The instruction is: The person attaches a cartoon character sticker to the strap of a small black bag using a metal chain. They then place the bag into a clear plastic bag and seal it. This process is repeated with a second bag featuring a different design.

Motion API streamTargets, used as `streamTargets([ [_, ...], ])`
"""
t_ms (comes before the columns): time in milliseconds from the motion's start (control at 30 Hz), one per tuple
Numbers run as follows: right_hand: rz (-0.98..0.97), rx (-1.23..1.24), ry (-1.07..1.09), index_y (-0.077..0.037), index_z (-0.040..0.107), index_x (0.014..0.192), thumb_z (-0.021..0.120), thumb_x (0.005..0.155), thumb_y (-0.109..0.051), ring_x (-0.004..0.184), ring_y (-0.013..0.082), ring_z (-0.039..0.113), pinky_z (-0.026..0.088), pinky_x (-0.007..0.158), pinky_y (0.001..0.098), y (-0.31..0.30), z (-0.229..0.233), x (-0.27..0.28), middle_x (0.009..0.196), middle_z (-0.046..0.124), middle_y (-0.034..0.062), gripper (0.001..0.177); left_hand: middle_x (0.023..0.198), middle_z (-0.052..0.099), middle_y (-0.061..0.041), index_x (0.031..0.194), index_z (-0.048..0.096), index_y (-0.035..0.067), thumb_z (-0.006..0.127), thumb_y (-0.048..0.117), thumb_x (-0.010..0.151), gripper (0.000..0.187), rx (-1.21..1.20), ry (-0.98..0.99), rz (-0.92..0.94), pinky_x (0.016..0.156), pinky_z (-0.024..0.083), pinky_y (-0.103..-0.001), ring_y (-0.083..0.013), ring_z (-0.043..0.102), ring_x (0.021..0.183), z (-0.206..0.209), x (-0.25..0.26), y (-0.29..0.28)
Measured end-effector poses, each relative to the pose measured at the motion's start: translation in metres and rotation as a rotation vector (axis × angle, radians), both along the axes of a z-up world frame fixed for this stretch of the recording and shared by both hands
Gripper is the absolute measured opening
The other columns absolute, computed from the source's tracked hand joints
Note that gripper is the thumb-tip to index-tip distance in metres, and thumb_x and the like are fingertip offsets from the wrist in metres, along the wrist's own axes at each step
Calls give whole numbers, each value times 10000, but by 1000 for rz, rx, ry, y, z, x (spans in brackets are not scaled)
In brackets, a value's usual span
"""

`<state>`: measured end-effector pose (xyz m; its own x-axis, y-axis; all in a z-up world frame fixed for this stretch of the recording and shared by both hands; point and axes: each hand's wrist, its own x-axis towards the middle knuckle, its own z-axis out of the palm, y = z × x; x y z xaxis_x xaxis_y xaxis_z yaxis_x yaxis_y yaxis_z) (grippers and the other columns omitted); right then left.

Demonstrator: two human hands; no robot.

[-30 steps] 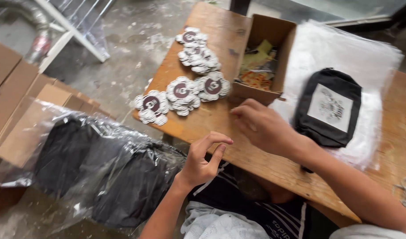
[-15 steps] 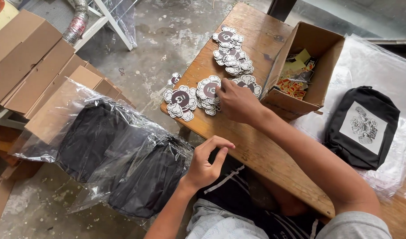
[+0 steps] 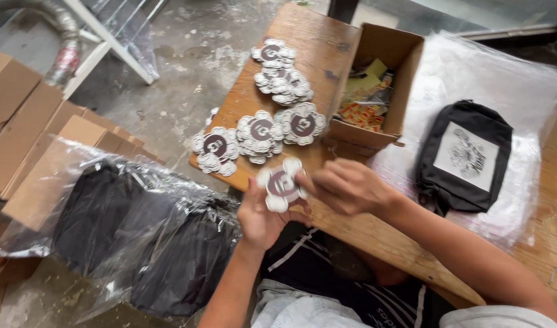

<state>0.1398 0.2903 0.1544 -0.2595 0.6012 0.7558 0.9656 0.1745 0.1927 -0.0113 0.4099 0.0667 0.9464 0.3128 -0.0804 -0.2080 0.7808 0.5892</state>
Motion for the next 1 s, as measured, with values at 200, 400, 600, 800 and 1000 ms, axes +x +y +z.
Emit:
streamTargets([
  [200, -31, 14, 30, 4, 746, 901, 629, 913, 16, 520, 184, 447, 407, 451, 282, -105, -3, 17, 779, 509, 106, 118, 820, 649, -209, 1177, 523, -91, 626, 121, 937, 336, 178, 6, -475, 446, 614, -468, -319, 711, 573, 31, 52, -35],
  [400, -416, 216, 363, 97, 773, 990, 566, 894, 43, 533, 244, 516, 499, 528, 381, -212, -13, 58, 774, 584, 138, 234, 822, 680, -83, 1084, 652, 21, 673, 157, 965, 182, 803, -310, -470, 695, 572, -325, -121, 600, 789, 85, 138, -98],
  [600, -618, 297, 692, 82, 714, 1199, 546, 1020, 93, 698, 256, 671, 545, 640, 379, -251, -6, 82, 831, 677, 151, 246, 847, 720, -182, 1072, 585, 49, 544, 122, 1019, 99, 1109, -312, -459, 598, 641, -349, -204, 694, 711, 93, 194, -159],
  [800, -618, 366, 1130, 44, 485, 1313, 553, 1005, 0, 724, 193, 708, 588, 720, 368, -242, -28, 66, 912, 743, 141, 319, 722, 646, -125, 955, 594, 65, 614, 96, 988, 50, 1386, -467, -179, 608, 558, -360, -279, 679, 677, 38, 208, -171],
  [1000, -785, 421, 832, -45, 742, 962, 737, 921, -13, 634, 195, 689, 578, 610, 301, -238, -39, 53, 767, 716, 55, 52, 720, 624, -66, 993, 656, 36, 629, -5, 945, 67, 1411, -596, -27, 487, 576, -315, -224, 710, 587, 25, 203, -161],
])
